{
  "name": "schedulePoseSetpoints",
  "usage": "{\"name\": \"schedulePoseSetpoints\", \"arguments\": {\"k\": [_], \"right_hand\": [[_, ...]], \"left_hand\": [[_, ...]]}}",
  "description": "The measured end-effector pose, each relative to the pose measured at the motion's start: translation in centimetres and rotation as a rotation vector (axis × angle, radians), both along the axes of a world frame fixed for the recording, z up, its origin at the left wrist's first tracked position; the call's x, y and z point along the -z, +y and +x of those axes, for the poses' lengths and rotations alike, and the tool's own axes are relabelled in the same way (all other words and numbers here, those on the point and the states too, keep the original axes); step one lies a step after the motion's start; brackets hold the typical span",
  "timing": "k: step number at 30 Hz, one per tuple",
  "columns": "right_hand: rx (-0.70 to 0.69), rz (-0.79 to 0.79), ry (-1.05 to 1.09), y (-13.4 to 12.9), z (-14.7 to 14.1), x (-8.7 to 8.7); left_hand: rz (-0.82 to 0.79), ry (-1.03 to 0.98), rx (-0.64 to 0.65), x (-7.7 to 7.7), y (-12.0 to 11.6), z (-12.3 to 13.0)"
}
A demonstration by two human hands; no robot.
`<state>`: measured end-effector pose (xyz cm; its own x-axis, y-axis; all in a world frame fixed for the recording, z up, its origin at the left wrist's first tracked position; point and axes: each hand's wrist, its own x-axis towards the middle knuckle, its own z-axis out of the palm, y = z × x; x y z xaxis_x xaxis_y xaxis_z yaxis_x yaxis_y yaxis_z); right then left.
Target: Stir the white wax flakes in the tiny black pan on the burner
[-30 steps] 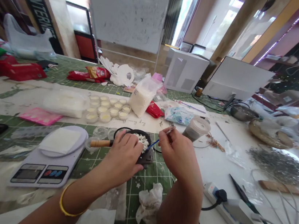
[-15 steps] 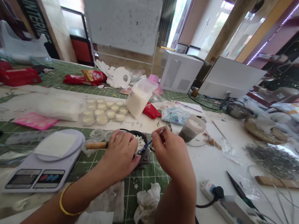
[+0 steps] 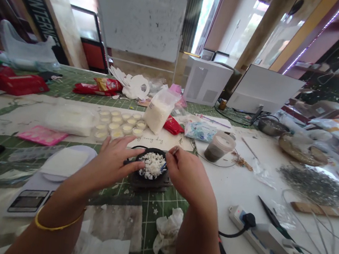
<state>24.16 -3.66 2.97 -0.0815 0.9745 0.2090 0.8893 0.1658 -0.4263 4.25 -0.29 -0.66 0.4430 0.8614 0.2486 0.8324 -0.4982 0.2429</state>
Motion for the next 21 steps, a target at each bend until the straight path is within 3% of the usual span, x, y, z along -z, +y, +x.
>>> {"name": "schedulePoseSetpoints", "arguments": {"k": [3,7,11,17,21], "right_hand": [[-0.087,-0.004,0.066,0.2,-0.3,0.1],[-0.03,0.012,0.103,0.6,0.0,0.3],[0.065,0.076,0.106,0.9,0.3,0.6],[-0.104,-0.006,0.107,1.2,-0.4,0.7],[-0.049,0.041,0.16,1.3,-0.5,0.8]], "left_hand": [[-0.145,0.123,-0.026,-0.9,0.2,-2.0],[-0.37,0.209,-0.017,-1.8,0.5,-3.7],[-0.416,0.232,-0.053,-1.9,0.5,-3.6],[-0.414,0.236,-0.065,-1.6,0.5,-3.0],[-0.416,0.231,-0.056,-1.5,0.5,-3.1]]}}
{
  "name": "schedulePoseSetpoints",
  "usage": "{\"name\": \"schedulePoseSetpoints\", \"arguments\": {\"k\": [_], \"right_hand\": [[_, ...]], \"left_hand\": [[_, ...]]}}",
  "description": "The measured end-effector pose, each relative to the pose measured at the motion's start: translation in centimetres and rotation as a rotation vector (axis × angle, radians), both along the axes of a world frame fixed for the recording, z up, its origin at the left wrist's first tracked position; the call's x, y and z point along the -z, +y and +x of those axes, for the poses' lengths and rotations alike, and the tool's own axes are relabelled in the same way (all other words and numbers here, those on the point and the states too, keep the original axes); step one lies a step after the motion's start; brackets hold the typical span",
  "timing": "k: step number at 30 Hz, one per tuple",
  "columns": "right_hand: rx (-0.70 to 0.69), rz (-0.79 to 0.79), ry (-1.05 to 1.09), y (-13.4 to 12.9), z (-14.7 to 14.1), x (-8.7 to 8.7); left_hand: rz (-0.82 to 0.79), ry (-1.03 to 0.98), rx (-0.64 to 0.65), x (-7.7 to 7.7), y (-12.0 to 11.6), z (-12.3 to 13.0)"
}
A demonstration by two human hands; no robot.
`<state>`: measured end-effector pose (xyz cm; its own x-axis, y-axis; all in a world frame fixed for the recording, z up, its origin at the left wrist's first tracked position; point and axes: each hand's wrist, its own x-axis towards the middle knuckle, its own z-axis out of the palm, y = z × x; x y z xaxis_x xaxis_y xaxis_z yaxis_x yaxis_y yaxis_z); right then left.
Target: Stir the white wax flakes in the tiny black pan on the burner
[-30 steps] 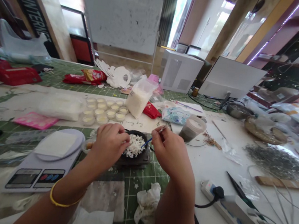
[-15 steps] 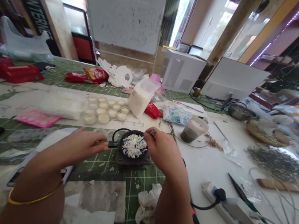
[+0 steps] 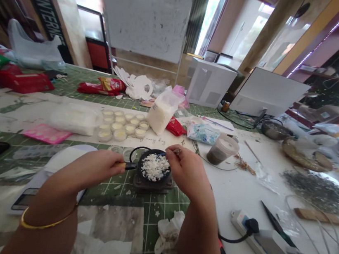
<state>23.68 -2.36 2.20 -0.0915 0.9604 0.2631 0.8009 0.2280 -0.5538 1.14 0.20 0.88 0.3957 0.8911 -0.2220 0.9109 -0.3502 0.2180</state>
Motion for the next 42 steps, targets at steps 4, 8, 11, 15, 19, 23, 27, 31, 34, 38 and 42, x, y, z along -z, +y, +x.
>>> {"name": "schedulePoseSetpoints", "arguments": {"k": [4,8,11,15,19,23,27,31,34,38,42], "right_hand": [[-0.084,-0.043,-0.024,0.1,-0.1,0.0],[-0.072,-0.015,0.001,-0.1,-0.5,-0.1],[-0.104,0.003,-0.01,-0.2,-0.9,-0.1],[-0.147,-0.047,-0.019,-0.3,-0.8,-0.3],[0.013,-0.021,-0.034,-0.4,0.2,-0.5],[0.031,-0.053,-0.08,-0.5,0.7,-0.6],[0.034,0.003,-0.056,-0.8,0.8,-0.6],[0.09,-0.009,-0.118,-1.0,1.1,-0.7],[0.057,-0.034,-0.105,-1.1,1.2,-0.8],[0.105,0.011,-0.062,-0.7,1.1,-0.5],[0.013,-0.078,-0.077,-0.4,0.8,-0.4]], "left_hand": [[-0.022,0.009,-0.008,0.2,0.1,0.0],[-0.022,0.014,-0.011,0.1,0.1,0.1],[-0.015,0.006,-0.015,0.0,0.1,0.2],[-0.02,0.003,-0.016,0.0,0.0,0.2],[-0.017,0.004,-0.014,0.1,0.1,0.3],[-0.021,0.005,-0.021,0.1,0.1,0.4],[-0.029,-0.003,-0.021,0.1,0.2,0.4],[-0.023,0.005,-0.02,0.2,0.2,0.5],[-0.019,0.01,-0.02,0.2,0.1,0.6],[-0.019,0.015,-0.022,0.0,0.0,0.6],[-0.009,0.016,-0.013,0.0,-0.1,0.6]]}}
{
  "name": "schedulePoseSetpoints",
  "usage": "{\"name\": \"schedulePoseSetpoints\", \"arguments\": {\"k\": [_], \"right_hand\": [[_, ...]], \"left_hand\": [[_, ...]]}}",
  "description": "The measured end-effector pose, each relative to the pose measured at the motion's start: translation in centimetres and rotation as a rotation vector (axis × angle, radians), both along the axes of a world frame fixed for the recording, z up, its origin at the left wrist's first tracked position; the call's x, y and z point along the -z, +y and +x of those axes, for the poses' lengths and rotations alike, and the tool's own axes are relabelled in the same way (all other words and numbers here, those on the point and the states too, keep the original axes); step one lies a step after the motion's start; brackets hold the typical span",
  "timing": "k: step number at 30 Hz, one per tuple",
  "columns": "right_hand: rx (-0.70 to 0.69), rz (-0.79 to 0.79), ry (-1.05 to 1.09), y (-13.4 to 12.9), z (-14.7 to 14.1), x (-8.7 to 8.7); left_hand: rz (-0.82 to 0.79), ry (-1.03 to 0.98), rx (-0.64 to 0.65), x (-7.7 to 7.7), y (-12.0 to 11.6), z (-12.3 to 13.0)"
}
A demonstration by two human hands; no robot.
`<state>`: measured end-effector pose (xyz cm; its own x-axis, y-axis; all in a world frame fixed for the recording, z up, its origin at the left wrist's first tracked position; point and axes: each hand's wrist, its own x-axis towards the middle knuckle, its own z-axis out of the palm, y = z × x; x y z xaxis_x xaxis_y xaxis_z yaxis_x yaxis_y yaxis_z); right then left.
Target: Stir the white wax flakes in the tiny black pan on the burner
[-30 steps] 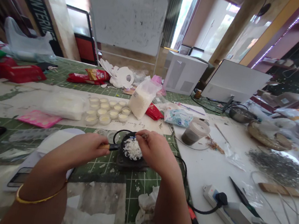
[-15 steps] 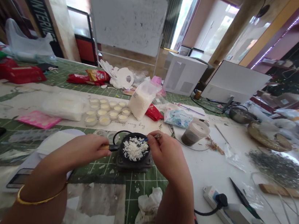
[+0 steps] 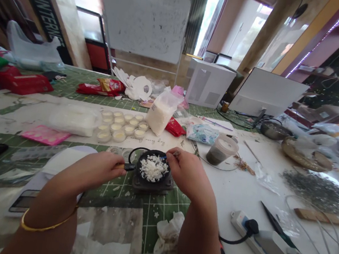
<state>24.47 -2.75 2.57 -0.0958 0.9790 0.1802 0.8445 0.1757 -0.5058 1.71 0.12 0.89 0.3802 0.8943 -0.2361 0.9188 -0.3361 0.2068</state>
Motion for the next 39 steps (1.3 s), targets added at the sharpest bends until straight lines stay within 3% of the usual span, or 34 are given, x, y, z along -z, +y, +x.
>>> {"name": "schedulePoseSetpoints", "arguments": {"k": [8,13,17,24,39], "right_hand": [[-0.124,-0.007,0.055,-0.57,-0.34,-0.3],[-0.048,0.027,0.069,-0.17,-0.37,0.0],[-0.146,-0.003,0.082,-0.49,-0.63,-0.1],[-0.008,0.031,0.063,-0.32,-0.18,-0.09],[-0.042,0.002,0.046,-0.35,-0.08,-0.18]], "left_hand": [[-0.021,-0.009,0.0,0.22,0.27,-0.06],[-0.022,-0.009,0.005,0.23,0.28,-0.02],[-0.018,-0.008,0.0,0.22,0.19,-0.07],[-0.015,-0.004,0.009,0.17,0.12,-0.1],[-0.021,-0.01,-0.005,0.17,0.1,0.0]]}}
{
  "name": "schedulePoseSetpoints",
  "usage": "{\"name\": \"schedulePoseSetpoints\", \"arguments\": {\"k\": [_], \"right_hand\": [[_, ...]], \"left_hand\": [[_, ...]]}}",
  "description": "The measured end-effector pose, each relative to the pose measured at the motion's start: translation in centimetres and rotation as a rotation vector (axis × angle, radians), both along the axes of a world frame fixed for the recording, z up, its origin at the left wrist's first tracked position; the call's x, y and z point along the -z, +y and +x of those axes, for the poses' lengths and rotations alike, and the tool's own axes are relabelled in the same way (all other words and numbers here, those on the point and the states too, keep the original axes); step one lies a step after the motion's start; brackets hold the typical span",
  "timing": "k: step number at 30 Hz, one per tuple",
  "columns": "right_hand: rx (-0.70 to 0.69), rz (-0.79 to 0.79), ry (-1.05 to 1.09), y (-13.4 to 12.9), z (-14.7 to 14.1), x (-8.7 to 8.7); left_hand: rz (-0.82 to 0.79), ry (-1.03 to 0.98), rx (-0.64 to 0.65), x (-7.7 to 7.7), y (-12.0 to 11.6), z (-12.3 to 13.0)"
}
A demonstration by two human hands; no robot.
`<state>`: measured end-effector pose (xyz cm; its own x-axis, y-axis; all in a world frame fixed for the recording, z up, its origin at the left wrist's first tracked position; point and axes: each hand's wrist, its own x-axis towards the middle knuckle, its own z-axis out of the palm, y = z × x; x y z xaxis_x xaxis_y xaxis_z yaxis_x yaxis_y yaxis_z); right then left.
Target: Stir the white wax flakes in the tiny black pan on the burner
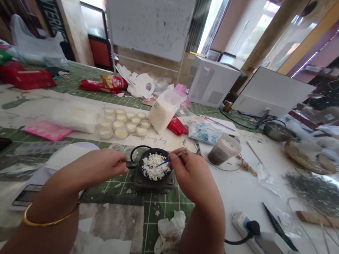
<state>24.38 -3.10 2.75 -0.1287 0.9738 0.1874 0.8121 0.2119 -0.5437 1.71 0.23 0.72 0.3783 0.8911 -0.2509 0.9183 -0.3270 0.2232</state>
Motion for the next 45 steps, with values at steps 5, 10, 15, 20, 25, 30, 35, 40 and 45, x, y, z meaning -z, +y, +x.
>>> {"name": "schedulePoseSetpoints", "arguments": {"k": [5,10,15,20,25,30,35,40,45], "right_hand": [[-0.013,-0.012,-0.045,-0.24,0.11,-0.16],[-0.083,0.004,0.004,-0.62,0.05,-0.36],[-0.035,-0.001,-0.067,-0.48,-0.02,-0.33],[-0.095,-0.033,-0.082,-0.59,0.03,-0.55],[-0.034,0.014,-0.073,-0.67,0.31,-0.49],[-0.053,-0.025,-0.103,-0.75,0.31,-0.52],[0.005,0.0,-0.116,-0.77,0.34,-0.5],[-0.008,-0.018,-0.138,-0.85,0.37,-0.47],[-0.02,-0.002,-0.126,-0.91,0.31,-0.49]], "left_hand": [[0.016,-0.005,0.01,0.23,0.15,-0.06],[0.009,0.002,0.011,0.09,0.08,0.01],[0.0,0.017,0.005,-0.11,0.02,0.03],[0.008,0.008,0.021,-0.03,0.05,-0.05],[0.008,0.004,0.016,-0.09,0.0,-0.01],[0.01,0.005,0.025,-0.04,0.06,-0.05],[0.01,0.0,0.024,0.07,0.09,-0.13],[0.014,0.008,0.023,0.05,0.08,-0.09],[0.015,0.014,0.024,0.01,0.07,-0.05]]}}
